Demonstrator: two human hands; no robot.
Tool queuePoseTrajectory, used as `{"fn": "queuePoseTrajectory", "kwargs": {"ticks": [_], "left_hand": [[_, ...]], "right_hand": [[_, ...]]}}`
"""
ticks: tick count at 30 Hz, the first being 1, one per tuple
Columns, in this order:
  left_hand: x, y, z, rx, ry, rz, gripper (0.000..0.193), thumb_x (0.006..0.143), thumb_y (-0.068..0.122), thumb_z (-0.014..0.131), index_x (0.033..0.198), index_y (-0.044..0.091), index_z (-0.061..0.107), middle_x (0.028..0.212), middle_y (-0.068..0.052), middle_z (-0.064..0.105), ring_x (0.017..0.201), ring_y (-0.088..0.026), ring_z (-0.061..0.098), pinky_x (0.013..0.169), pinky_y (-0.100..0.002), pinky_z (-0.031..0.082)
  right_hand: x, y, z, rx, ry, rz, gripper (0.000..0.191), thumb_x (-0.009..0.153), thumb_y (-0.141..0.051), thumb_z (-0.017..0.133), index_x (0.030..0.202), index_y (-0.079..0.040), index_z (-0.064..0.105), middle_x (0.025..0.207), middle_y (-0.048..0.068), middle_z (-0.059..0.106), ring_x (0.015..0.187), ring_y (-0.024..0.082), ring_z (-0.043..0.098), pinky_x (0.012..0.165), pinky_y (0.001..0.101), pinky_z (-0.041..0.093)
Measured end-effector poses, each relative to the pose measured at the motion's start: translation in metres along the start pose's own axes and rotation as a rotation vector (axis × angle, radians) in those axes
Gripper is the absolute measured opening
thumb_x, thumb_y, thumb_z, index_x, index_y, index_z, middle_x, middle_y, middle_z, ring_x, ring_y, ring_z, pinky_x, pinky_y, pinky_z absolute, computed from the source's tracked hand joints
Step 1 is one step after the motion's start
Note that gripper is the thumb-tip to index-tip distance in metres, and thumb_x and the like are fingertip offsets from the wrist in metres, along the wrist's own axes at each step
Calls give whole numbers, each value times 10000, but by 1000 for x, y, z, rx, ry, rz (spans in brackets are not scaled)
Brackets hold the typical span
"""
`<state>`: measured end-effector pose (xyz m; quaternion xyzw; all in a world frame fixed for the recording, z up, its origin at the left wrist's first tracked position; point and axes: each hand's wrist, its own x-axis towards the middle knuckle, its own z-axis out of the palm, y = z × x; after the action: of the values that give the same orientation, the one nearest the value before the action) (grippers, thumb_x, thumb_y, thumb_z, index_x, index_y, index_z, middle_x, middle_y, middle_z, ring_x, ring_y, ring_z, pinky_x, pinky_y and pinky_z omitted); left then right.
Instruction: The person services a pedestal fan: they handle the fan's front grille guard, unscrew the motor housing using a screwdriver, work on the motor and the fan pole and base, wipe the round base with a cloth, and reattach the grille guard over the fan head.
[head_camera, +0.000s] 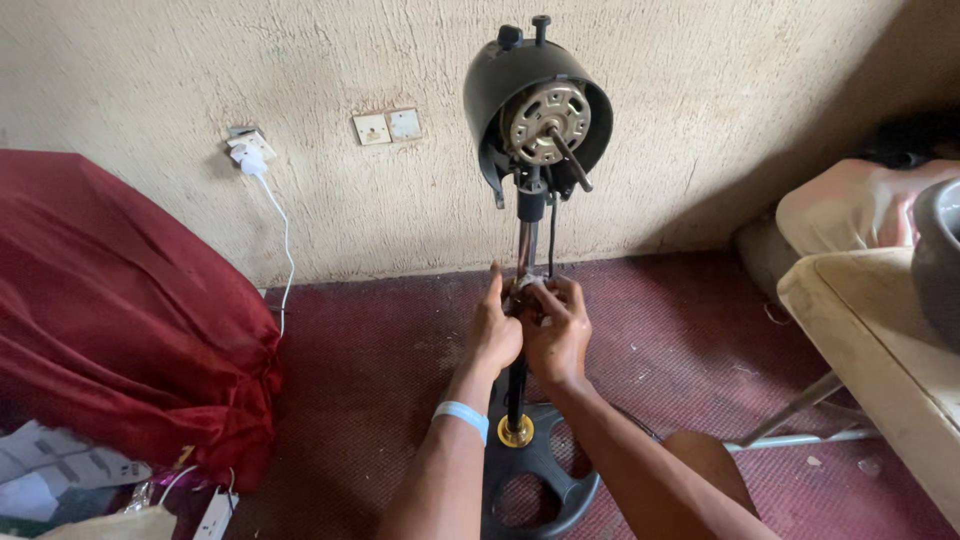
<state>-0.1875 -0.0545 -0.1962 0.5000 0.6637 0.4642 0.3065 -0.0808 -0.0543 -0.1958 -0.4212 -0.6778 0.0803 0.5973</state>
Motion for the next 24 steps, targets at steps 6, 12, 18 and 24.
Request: {"fn": "queuePoseTrajectory", "kwargs": {"ticks": [6,12,18,24], "left_hand": [[9,-4,0,-11,3,107,893,796,-109,487,1618,102,209,1399,-175,635,1291,-299,609,1088,-364,465],[-1,-1,-1,108,-82,0,864,858,-52,500,1646,176,227,1392,-194,634,1273,-321,618,1070,-389,489],[4,-2,0,-34,-104,97,913,813,-85,449,1639,130,126,1405,-205,613,1262,-318,637,1063,-358,505],[2,-7,5,22,-42,151,905,793,-110,474,1630,104,203,1349,-245,631,1248,-349,625,1044,-376,497]], "right_hand": [[-9,12,1,-13,-75,89,243,723,-15,792,957,-42,736,1053,141,646,899,322,712,756,399,603],[-4,9,-6,-15,-65,64,279,727,8,780,997,-44,732,1061,176,628,903,338,701,781,415,597],[4,0,-7,-48,-85,-2,320,743,40,778,1058,-3,743,1096,195,613,967,347,689,806,424,595],[11,-5,-16,-32,-131,114,254,746,1,819,991,-16,757,1069,170,619,940,290,698,808,372,619]]}}
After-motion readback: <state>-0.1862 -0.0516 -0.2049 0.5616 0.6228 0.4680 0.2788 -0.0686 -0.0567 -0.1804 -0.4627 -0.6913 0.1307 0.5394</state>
